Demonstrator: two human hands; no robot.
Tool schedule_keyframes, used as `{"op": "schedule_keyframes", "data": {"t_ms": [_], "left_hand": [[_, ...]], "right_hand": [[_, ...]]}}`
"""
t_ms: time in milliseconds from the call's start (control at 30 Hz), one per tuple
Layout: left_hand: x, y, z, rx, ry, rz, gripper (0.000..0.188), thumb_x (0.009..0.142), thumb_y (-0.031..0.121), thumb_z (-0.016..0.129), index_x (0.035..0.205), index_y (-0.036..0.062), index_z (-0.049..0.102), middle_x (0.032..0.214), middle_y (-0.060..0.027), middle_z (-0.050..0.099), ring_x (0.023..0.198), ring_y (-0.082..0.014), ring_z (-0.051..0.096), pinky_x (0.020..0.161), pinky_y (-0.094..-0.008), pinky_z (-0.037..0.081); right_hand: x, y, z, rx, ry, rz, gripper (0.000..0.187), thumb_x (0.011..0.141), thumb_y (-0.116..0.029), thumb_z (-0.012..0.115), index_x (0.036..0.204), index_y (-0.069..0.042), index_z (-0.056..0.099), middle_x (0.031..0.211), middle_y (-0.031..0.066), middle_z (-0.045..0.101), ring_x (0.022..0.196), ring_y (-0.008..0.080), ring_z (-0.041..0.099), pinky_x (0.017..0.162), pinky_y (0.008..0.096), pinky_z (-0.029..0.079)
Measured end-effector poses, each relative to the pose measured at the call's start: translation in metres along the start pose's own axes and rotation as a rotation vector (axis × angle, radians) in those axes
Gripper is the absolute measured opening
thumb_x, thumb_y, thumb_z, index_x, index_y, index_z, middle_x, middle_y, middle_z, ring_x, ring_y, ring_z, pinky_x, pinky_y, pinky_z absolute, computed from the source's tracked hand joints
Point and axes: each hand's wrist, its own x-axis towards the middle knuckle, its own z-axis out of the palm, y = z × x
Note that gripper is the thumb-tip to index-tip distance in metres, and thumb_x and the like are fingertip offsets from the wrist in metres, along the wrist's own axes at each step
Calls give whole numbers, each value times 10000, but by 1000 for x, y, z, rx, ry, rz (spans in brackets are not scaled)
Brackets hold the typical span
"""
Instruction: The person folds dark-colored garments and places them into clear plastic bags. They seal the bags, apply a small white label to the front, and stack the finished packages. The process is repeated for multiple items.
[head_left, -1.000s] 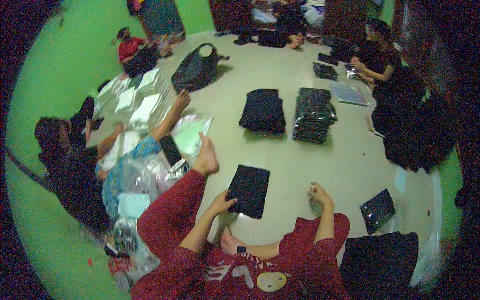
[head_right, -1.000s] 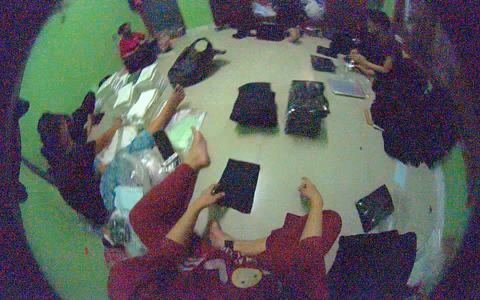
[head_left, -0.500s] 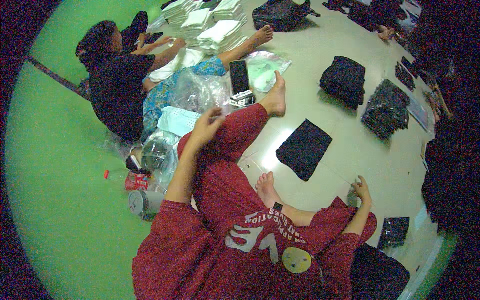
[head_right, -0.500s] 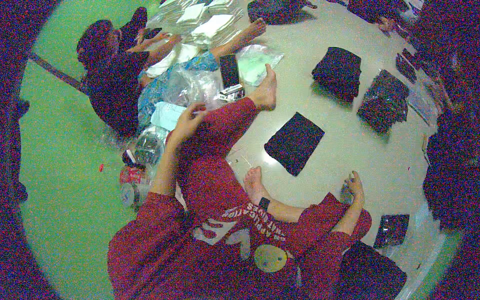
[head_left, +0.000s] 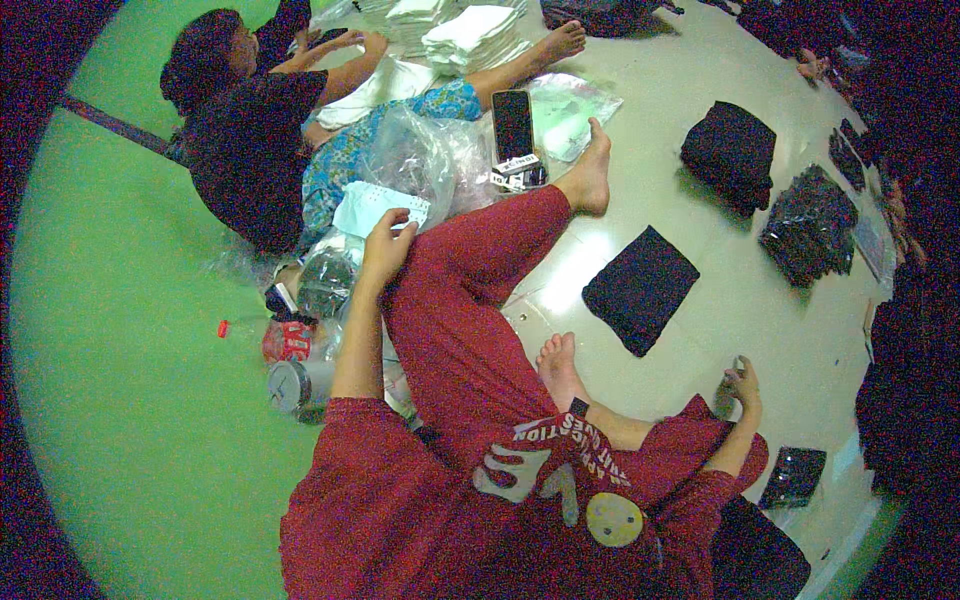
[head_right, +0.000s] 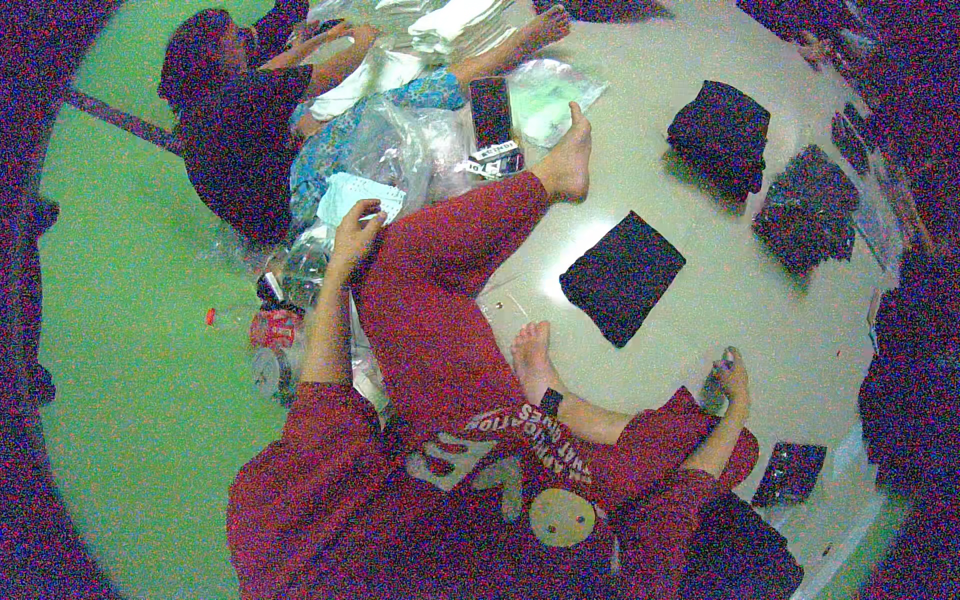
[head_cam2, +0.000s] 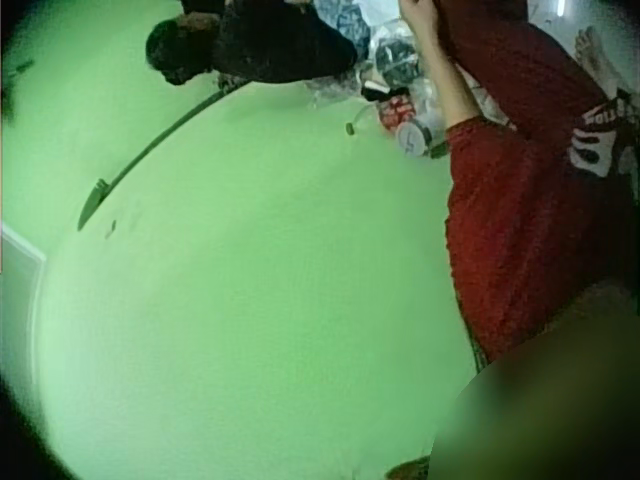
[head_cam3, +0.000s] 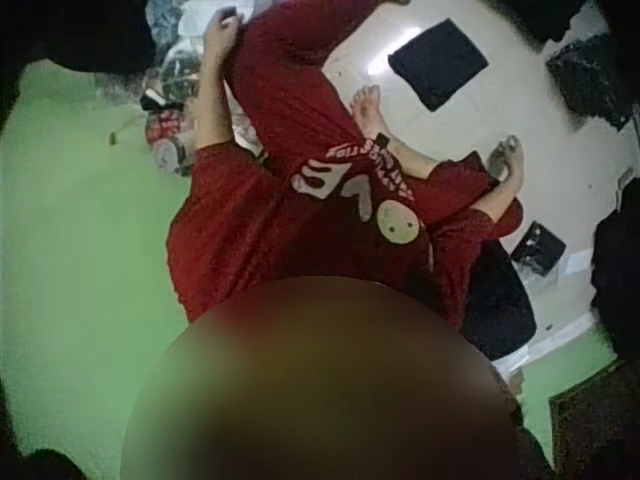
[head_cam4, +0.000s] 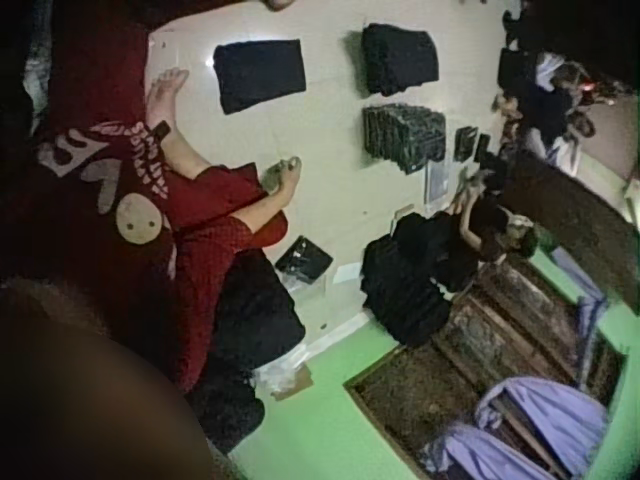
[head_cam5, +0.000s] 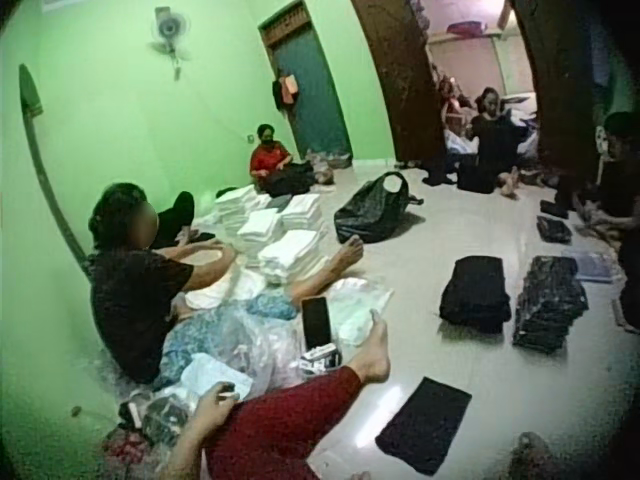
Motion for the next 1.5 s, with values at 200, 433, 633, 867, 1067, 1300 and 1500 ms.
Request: {"op": "schedule_keyframes", "data": {"t_ms": [200,433,633,867,1067,1300,1500], "left_hand": [[-1,-9,1,23,-6,18,307,807,193,576,1061,26,531,1015,-138,594,895,-238,597,769,-315,465],[-6,-9,0,62,2,-54,312,798,216,567,1041,22,541,960,-156,613,830,-251,615,731,-325,476],[-8,16,2,376,-198,-50,355,823,332,517,1001,27,563,924,-175,616,825,-319,603,722,-389,470],[23,52,73,794,-496,222,676,709,556,569,1114,22,480,1039,-204,567,940,-365,554,817,-424,439],[64,54,109,463,-693,262,743,660,541,632,1122,-14,456,1035,-240,561,989,-379,534,838,-441,427],[47,90,119,929,-601,221,448,756,353,609,1038,14,533,1009,-219,580,941,-368,563,822,-427,448],[101,157,181,242,-588,561,301,781,236,549,969,6,596,874,-178,630,813,-343,607,750,-395,471]], "right_hand": [[2,-7,0,-24,2,-10,544,788,-127,593,1277,-102,354,929,133,588,712,192,562,574,311,448],[0,0,5,-46,16,-28,534,792,-128,585,1276,-90,361,968,141,587,774,217,571,650,343,462],[-8,-16,11,-138,68,-72,527,795,-129,579,1275,-80,367,1000,148,586,827,238,578,715,371,474],[-35,-61,7,-61,19,-2,553,773,-127,592,1281,-120,376,1034,170,574,844,256,575,725,355,475],[-38,-59,9,5,19,-1,560,769,-112,580,1286,-117,363,1003,169,581,827,242,579,715,356,478],[-39,-66,9,-31,34,95,537,782,-122,566,1278,-106,362,1032,181,571,879,266,581,748,362,475],[-45,-69,12,-261,104,-1,486,815,-179,532,1271,-118,377,1081,182,552,984,306,541,827,390,438]]}}
